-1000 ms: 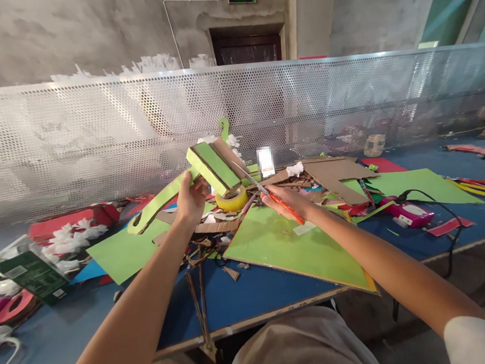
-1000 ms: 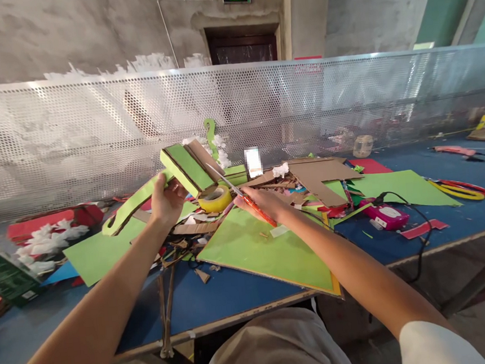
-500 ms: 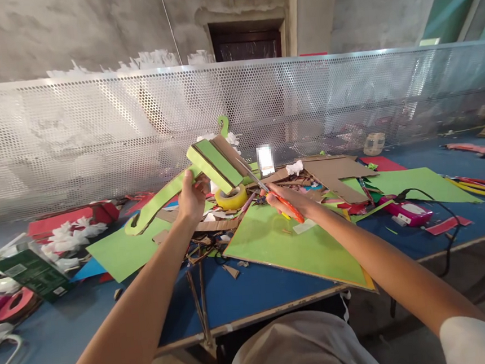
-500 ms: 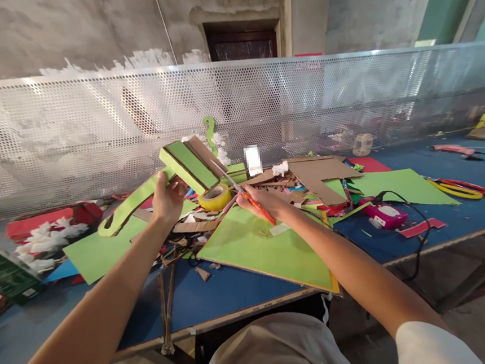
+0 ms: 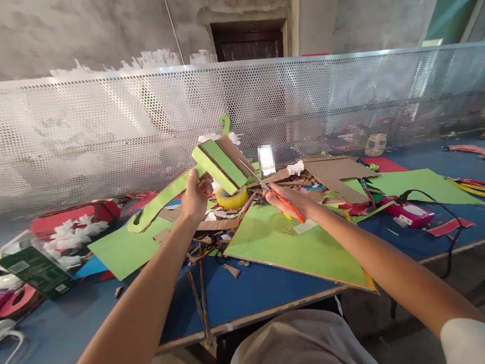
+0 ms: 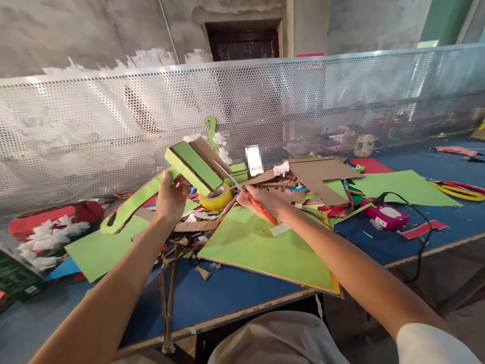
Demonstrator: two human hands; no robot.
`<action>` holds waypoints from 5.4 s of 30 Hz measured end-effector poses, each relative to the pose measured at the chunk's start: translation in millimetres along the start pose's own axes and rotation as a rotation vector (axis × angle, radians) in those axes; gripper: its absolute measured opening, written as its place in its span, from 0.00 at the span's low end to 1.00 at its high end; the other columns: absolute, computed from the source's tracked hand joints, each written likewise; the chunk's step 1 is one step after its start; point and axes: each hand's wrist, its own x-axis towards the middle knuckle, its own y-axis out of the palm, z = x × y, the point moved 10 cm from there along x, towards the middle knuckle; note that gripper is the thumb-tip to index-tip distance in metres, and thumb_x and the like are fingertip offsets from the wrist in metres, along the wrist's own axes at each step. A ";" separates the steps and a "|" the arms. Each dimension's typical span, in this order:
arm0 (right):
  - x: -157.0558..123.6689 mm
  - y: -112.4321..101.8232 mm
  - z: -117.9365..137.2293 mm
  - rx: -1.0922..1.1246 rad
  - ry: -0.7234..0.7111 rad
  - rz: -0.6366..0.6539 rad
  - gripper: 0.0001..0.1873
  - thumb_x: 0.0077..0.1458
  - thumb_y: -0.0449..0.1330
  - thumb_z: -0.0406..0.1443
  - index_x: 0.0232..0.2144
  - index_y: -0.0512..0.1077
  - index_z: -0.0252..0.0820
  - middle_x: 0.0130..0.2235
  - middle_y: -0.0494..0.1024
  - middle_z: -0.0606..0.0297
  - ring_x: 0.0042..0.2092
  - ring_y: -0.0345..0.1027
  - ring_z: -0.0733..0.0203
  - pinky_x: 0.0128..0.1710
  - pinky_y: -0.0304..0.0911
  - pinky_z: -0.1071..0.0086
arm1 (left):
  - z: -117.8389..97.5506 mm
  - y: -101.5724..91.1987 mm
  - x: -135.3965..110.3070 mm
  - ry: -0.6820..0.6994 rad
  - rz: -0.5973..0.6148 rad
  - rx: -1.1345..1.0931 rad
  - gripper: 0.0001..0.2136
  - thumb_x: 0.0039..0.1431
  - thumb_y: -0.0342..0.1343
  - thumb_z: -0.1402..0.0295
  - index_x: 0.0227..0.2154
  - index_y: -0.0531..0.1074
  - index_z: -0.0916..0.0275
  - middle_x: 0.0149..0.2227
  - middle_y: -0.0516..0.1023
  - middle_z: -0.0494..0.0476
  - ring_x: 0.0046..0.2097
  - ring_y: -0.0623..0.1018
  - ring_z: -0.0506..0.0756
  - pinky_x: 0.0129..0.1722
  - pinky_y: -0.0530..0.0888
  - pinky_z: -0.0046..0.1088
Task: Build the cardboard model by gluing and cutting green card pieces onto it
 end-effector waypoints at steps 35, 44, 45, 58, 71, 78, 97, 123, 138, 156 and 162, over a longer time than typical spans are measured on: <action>1.1 -1.5 1.8 0.000 0.027 -0.015 0.28 0.69 0.46 0.62 0.39 0.62 0.45 0.30 0.70 0.66 0.27 0.63 0.61 0.26 0.57 0.69 | -7.4 -3.0 3.0 0.028 0.000 0.033 0.20 0.56 0.70 0.47 0.31 0.73 0.59 0.28 0.75 0.51 0.25 0.71 0.49 0.23 0.66 0.25; 1.8 -1.4 -0.1 -0.041 0.038 -0.030 0.27 0.70 0.47 0.61 0.38 0.62 0.45 0.30 0.70 0.67 0.28 0.64 0.61 0.28 0.55 0.68 | -7.1 2.5 -0.3 0.024 -0.003 0.043 0.20 0.56 0.70 0.47 0.33 0.74 0.60 0.28 0.76 0.52 0.26 0.72 0.49 0.24 0.66 0.26; 1.2 -2.0 0.9 -0.052 0.049 -0.031 0.26 0.70 0.47 0.60 0.38 0.62 0.45 0.29 0.70 0.67 0.28 0.65 0.60 0.28 0.55 0.68 | -7.2 3.0 -0.5 0.024 -0.003 0.043 0.21 0.56 0.70 0.47 0.33 0.74 0.60 0.28 0.76 0.52 0.26 0.72 0.49 0.24 0.66 0.26; -1.7 -7.8 6.4 -0.111 0.097 -0.118 0.26 0.72 0.45 0.58 0.34 0.62 0.46 0.29 0.73 0.66 0.30 0.68 0.58 0.31 0.54 0.68 | -5.8 2.8 -1.6 0.015 0.016 0.039 0.20 0.57 0.69 0.47 0.32 0.73 0.59 0.28 0.76 0.50 0.24 0.71 0.48 0.25 0.67 0.27; -2.3 -10.2 7.9 -0.124 0.113 -0.121 0.25 0.71 0.45 0.58 0.34 0.63 0.46 0.28 0.72 0.66 0.30 0.68 0.57 0.31 0.53 0.67 | -5.5 3.3 0.7 0.010 0.028 0.035 0.20 0.55 0.70 0.48 0.31 0.74 0.60 0.28 0.75 0.52 0.25 0.72 0.49 0.24 0.67 0.27; -3.2 -9.6 7.0 -0.118 0.115 -0.111 0.25 0.72 0.46 0.58 0.34 0.61 0.46 0.26 0.70 0.69 0.27 0.66 0.60 0.30 0.51 0.67 | -3.8 1.0 1.6 0.004 0.017 0.053 0.19 0.56 0.69 0.48 0.31 0.75 0.60 0.29 0.76 0.54 0.26 0.73 0.50 0.24 0.66 0.27; -2.7 -8.6 7.6 -0.145 0.121 -0.098 0.23 0.72 0.46 0.56 0.34 0.61 0.47 0.25 0.71 0.68 0.27 0.68 0.59 0.29 0.51 0.67 | 2.1 -4.3 3.6 0.007 0.034 0.137 0.22 0.55 0.66 0.43 0.32 0.77 0.60 0.29 0.79 0.54 0.31 0.78 0.52 0.26 0.67 0.26; -0.4 -9.1 3.0 -0.183 0.083 -0.111 0.27 0.71 0.44 0.59 0.37 0.65 0.46 0.29 0.76 0.64 0.32 0.71 0.56 0.31 0.55 0.68 | -6.3 0.4 1.0 0.036 0.048 0.105 0.21 0.57 0.67 0.44 0.32 0.76 0.59 0.30 0.78 0.54 0.29 0.75 0.52 0.31 0.73 0.28; -1.1 -12.7 11.0 -0.228 -0.010 -0.228 0.23 0.73 0.46 0.54 0.41 0.70 0.46 0.30 0.76 0.63 0.34 0.71 0.53 0.35 0.55 0.67 | -11.7 2.4 0.3 0.040 0.027 0.156 0.20 0.60 0.64 0.44 0.32 0.75 0.58 0.29 0.77 0.54 0.29 0.76 0.53 0.31 0.72 0.30; -3.5 -10.2 12.4 -0.128 0.032 -0.185 0.26 0.72 0.44 0.56 0.49 0.70 0.45 0.38 0.81 0.60 0.41 0.76 0.51 0.39 0.61 0.67 | -6.3 19.7 -4.7 0.002 0.141 0.147 0.19 0.64 0.61 0.49 0.30 0.76 0.61 0.27 0.76 0.55 0.28 0.73 0.53 0.31 0.71 0.30; -4.0 -14.6 12.2 -0.168 0.034 -0.233 0.28 0.72 0.44 0.57 0.48 0.72 0.45 0.37 0.81 0.60 0.41 0.76 0.51 0.40 0.61 0.66 | -7.7 22.6 -8.3 0.021 0.122 0.135 0.19 0.64 0.62 0.48 0.29 0.75 0.60 0.28 0.76 0.55 0.27 0.73 0.52 0.32 0.72 0.31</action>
